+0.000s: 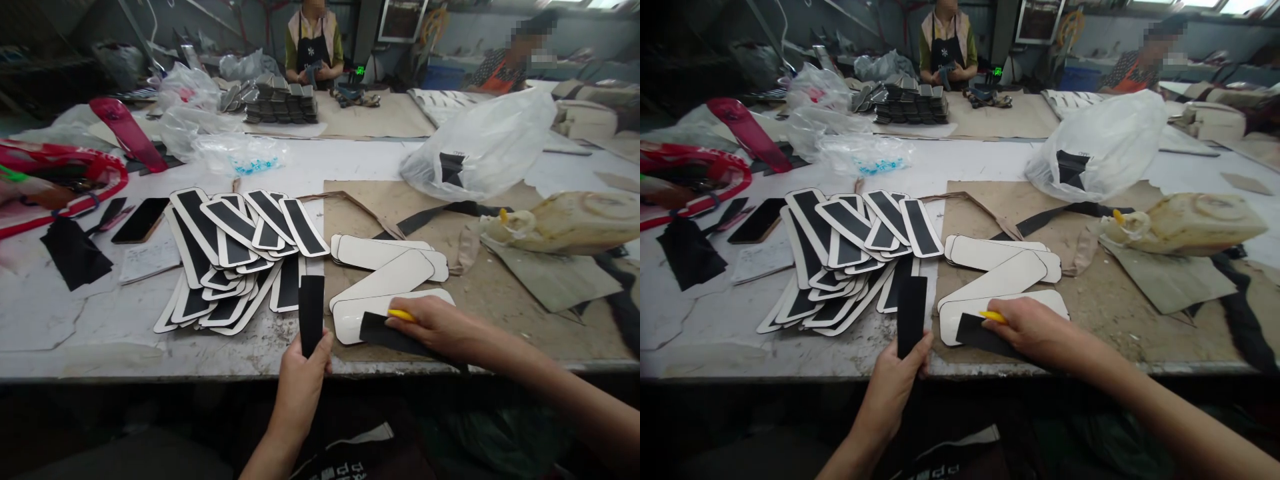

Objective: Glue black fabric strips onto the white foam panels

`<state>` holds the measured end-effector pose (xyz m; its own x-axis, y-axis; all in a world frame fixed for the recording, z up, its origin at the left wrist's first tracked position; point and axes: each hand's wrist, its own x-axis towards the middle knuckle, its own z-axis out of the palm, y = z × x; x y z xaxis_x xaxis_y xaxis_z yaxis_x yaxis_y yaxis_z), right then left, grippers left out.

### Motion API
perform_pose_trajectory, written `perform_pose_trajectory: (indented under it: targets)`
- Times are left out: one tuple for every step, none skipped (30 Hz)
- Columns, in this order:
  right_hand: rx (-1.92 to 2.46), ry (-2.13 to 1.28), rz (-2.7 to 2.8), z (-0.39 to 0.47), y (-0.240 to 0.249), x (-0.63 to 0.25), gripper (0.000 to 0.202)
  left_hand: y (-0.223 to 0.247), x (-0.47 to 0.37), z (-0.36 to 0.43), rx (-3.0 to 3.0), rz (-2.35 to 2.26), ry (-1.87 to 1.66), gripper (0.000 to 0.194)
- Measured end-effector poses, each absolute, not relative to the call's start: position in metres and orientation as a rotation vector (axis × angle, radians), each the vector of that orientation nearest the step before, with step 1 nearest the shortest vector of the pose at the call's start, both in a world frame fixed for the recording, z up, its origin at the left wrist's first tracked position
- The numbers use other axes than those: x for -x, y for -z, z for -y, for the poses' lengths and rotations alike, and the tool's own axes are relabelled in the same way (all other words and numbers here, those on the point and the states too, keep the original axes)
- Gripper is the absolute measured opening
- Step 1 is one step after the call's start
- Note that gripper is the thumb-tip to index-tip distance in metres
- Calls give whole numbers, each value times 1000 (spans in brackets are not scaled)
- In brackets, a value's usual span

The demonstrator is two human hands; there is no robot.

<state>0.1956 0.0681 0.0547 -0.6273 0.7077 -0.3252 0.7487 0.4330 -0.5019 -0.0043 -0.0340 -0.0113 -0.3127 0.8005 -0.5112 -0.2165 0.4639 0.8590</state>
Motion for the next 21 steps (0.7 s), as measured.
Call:
perform_pose_trajectory:
  targets:
    - [-1255, 894, -2582, -72, -50, -186, 24, 11, 5, 26, -536, -1556, -1083, 31]
    - [-1209, 826, -2564, -75, -46, -178, 22, 10, 5, 20, -551, -1543, -1051, 30]
    - [-1178, 761, -2548, -78, -43, -170, 21, 10, 5, 14, -568, -1530, -1021, 31]
    - [-1154, 702, -2537, -81, -40, -164, 20, 11, 5, 10, -585, -1522, -995, 31]
    - [-1130, 652, -2530, -84, -38, -160, 21, 11, 5, 7, -602, -1514, -975, 31]
    - [-1109, 608, -2526, -86, -35, -156, 22, 11, 5, 4, -614, -1511, -960, 31]
    - [-1095, 567, -2522, -88, -33, -154, 23, 12, 6, 2, -620, -1511, -946, 30]
    - [-1087, 529, -2521, -90, -30, -153, 24, 12, 6, 1, -624, -1511, -932, 30]
    - [-1080, 497, -2524, -92, -27, -152, 26, 12, 6, 0, -628, -1512, -919, 29]
    - [-1073, 474, -2530, -93, -25, -151, 26, 12, 7, -1, -631, -1514, -908, 28]
    - [-1066, 461, -2538, -94, -23, -151, 26, 12, 7, -2, -636, -1516, -899, 28]
    - [-1060, 456, -2547, -95, -21, -150, 26, 11, 7, -3, -641, -1520, -890, 27]
    - [-1054, 457, -2555, -96, -21, -150, 26, 10, 8, -5, -648, -1527, -880, 27]
    - [-1047, 461, -2559, -97, -20, -149, 25, 9, 8, -6, -656, -1536, -868, 26]
    - [-1045, 463, -2558, -97, -21, -149, 25, 9, 8, -7, -667, -1547, -855, 25]
    - [-1043, 463, -2555, -97, -21, -149, 24, 8, 8, -9, -678, -1561, -840, 25]
    - [-1039, 462, -2553, -97, -22, -148, 24, 8, 7, -10, -689, -1577, -826, 25]
    - [-1033, 461, -2554, -97, -23, -148, 23, 9, 7, -12, -699, -1593, -813, 25]
    - [-1027, 458, -2561, -97, -23, -148, 23, 10, 6, -13, -707, -1610, -801, 25]
    - [-1023, 453, -2572, -97, -23, -148, 23, 11, 5, -14, -713, -1627, -790, 25]
    - [-1018, 449, -2586, -97, -22, -148, 23, 13, 4, -14, -718, -1644, -781, 24]
